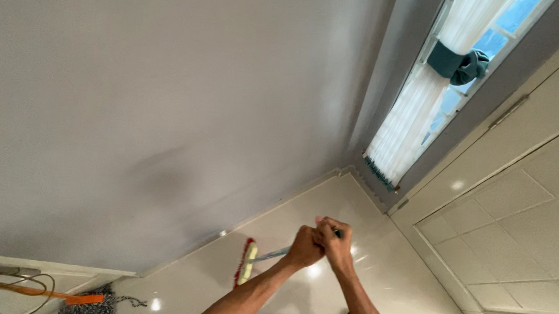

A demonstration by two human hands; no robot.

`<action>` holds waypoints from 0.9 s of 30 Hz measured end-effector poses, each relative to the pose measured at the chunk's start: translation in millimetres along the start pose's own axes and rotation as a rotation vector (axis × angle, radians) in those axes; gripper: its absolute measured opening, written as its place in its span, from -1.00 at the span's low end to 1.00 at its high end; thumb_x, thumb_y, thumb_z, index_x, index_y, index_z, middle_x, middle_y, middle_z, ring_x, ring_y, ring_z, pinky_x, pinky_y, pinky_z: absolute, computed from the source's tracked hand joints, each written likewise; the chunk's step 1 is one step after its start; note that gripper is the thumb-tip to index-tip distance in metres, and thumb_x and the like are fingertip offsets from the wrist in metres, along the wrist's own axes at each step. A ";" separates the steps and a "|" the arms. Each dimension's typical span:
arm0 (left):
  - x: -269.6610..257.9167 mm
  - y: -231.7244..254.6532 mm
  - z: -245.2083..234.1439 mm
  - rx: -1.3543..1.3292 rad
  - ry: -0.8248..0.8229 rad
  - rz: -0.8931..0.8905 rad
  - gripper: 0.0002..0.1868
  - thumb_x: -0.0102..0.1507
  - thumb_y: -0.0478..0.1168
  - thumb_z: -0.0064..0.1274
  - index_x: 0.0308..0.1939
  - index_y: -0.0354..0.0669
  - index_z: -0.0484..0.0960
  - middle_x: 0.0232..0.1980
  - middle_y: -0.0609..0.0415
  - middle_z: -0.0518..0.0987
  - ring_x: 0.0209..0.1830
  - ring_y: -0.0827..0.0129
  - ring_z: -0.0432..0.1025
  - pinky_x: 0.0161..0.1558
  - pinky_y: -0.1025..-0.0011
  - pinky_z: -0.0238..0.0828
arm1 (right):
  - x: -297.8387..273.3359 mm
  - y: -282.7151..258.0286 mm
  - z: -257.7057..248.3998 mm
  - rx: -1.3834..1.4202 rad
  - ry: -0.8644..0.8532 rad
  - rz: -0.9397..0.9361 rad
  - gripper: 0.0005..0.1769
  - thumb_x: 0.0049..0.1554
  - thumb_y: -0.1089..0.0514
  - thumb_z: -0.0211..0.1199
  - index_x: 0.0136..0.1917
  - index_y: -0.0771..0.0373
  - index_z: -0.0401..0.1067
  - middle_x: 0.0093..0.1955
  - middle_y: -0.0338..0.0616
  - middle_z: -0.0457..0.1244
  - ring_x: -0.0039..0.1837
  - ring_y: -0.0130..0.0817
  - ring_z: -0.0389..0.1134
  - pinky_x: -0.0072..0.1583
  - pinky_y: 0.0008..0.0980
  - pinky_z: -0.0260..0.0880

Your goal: The person sweeps a tiled floor using a broom with a blue handle and red bristles. They move the broom back and forth across the floor, covering the area near a doorway and a window with white curtains. A mop is visible leaning against the wall in the background.

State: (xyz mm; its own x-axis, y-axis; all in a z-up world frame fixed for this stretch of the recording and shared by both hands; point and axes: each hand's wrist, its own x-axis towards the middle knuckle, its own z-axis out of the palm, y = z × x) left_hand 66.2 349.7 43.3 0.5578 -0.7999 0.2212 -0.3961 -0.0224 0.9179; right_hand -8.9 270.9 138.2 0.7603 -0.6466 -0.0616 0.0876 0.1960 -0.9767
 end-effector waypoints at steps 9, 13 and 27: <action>-75.4 -66.6 -52.4 0.161 0.068 -0.209 -0.73 0.06 -0.35 0.16 -0.74 -0.27 0.53 -0.70 -0.07 0.52 -0.73 0.28 0.40 -0.60 0.33 0.22 | -30.1 71.2 59.3 -0.227 -0.109 0.158 -0.43 0.27 0.01 0.20 -0.49 0.34 0.28 -0.52 -0.23 0.14 -0.41 -0.49 0.09 -0.32 -0.37 0.11; -64.6 -61.8 0.5 0.030 0.119 -0.144 -0.74 0.08 -0.34 0.15 -0.72 -0.25 0.53 -0.69 -0.01 0.54 -0.72 0.37 0.39 -0.62 0.37 0.22 | -28.2 58.9 17.2 -0.247 -0.103 0.163 -0.48 0.25 0.06 0.21 -0.49 0.33 0.32 -0.52 -0.25 0.14 -0.41 -0.49 0.07 -0.34 -0.36 0.10; -2.3 48.4 286.5 -0.334 -0.194 0.057 -0.62 0.35 -0.25 0.04 -0.60 -0.14 0.44 -0.69 0.16 0.36 -0.75 0.44 0.19 -0.66 0.39 0.08 | -83.2 -95.3 -196.8 -0.733 0.295 0.084 -0.50 0.18 0.11 0.25 -0.53 0.40 0.39 -0.59 -0.19 0.09 -0.47 -0.46 0.02 -0.35 -0.32 0.06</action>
State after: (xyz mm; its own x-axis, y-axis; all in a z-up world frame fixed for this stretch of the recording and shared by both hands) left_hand -163.1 178.7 -7.2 0.3807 -0.8937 0.2375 -0.1453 0.1958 0.9698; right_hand -207.2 161.0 195.9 0.5346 -0.8400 -0.0932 -0.4866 -0.2157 -0.8466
